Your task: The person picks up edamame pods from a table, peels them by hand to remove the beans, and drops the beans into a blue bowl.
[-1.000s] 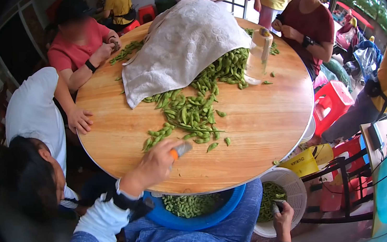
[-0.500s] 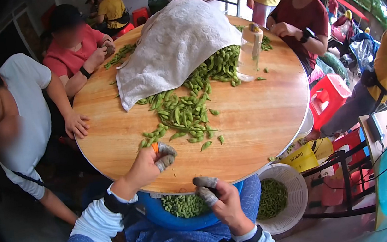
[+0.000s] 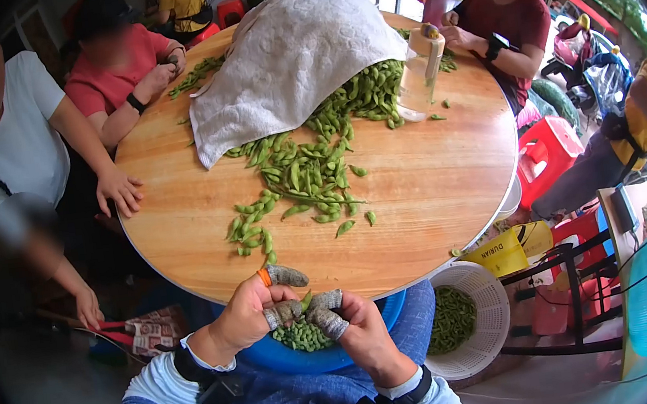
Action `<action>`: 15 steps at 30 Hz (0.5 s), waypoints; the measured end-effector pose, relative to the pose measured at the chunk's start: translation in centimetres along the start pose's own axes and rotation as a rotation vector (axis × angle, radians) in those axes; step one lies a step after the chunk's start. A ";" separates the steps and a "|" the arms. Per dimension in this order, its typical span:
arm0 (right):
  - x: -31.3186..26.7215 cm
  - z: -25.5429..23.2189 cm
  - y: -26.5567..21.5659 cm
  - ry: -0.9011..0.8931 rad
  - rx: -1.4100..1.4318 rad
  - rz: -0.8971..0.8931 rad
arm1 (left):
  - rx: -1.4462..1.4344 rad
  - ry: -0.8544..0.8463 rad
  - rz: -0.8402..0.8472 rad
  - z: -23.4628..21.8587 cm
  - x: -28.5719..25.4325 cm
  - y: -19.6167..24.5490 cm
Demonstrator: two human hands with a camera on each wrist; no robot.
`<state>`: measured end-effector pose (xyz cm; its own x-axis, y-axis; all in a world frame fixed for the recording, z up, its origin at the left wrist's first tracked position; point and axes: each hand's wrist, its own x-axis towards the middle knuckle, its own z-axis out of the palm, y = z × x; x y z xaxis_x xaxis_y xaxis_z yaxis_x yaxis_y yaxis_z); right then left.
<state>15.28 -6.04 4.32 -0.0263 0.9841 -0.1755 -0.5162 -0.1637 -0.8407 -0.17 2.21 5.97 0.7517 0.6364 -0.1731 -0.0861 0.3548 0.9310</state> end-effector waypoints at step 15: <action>0.4 -0.4 1.3 -0.020 -0.052 -0.043 | 0.197 -0.050 0.081 -0.7 0.0 -1.7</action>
<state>14.98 -5.88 2.96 -0.0220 0.9914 -0.1289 -0.4717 -0.1240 -0.8730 -0.43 2.09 4.17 0.7796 0.6207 -0.0832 -0.0223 0.1602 0.9868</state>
